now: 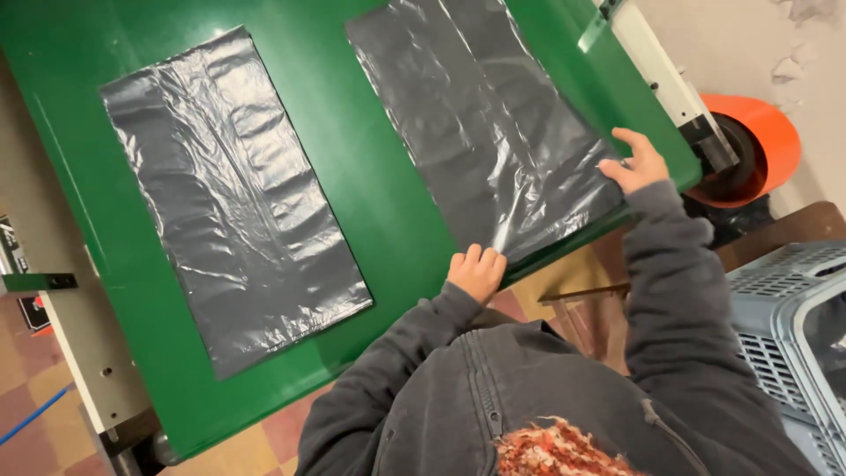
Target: Folding plastic bags from a conveyor belt and placing them into a basket.
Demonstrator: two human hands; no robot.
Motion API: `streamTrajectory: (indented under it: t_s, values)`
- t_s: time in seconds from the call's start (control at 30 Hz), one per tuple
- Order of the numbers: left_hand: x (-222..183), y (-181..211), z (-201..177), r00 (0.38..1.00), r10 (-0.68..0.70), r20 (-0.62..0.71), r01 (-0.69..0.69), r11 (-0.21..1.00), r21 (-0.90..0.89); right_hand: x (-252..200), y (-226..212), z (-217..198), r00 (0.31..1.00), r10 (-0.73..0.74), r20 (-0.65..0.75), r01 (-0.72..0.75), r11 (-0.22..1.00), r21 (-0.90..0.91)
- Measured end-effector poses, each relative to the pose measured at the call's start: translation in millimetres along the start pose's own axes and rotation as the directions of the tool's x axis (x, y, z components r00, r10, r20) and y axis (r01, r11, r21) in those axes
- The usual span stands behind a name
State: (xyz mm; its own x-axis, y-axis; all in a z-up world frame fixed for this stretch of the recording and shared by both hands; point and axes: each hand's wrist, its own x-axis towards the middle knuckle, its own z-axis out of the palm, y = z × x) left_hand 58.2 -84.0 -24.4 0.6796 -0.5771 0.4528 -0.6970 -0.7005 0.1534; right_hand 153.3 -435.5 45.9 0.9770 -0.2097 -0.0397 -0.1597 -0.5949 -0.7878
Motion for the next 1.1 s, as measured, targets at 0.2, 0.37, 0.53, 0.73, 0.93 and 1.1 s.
streamTrajectory:
  t_s: [0.2, 0.37, 0.53, 0.73, 0.93, 1.1]
  values:
    - [33, -48, -121, 0.978, 0.145, 0.149, -0.018, 0.773, -0.634, -7, 76, -56, 0.854, -0.143, 0.501, 0.026, 0.972, 0.234]
    - [81, -126, -133, 0.971, -0.003, 0.241, 0.189, 0.628, -0.755, 62, 53, -36, 0.728, -0.154, 0.668, -0.272, 0.829, 0.488]
    - [132, -253, -38, 0.854, -0.420, 0.307, 0.495, 0.474, -0.728, 207, -9, 42, 0.571, -0.069, 0.818, -0.461, 0.798, 0.389]
    - [147, -343, 84, 0.696, -0.704, 0.142, 0.659, 0.548, -0.515, 288, -54, 127, 0.650, 0.406, 0.642, -0.560, 0.827, 0.045]
    - [184, -286, 38, 0.740, -0.672, -0.030, 0.670, 0.741, -0.046, 311, -68, 169, 0.880, -0.419, 0.225, 0.472, 0.720, -0.509]
    - [181, -185, 0, 0.853, -0.520, 0.046, 0.513, 0.819, -0.256, 332, -66, 197, 0.824, 0.067, 0.562, 0.360, 0.705, -0.612]
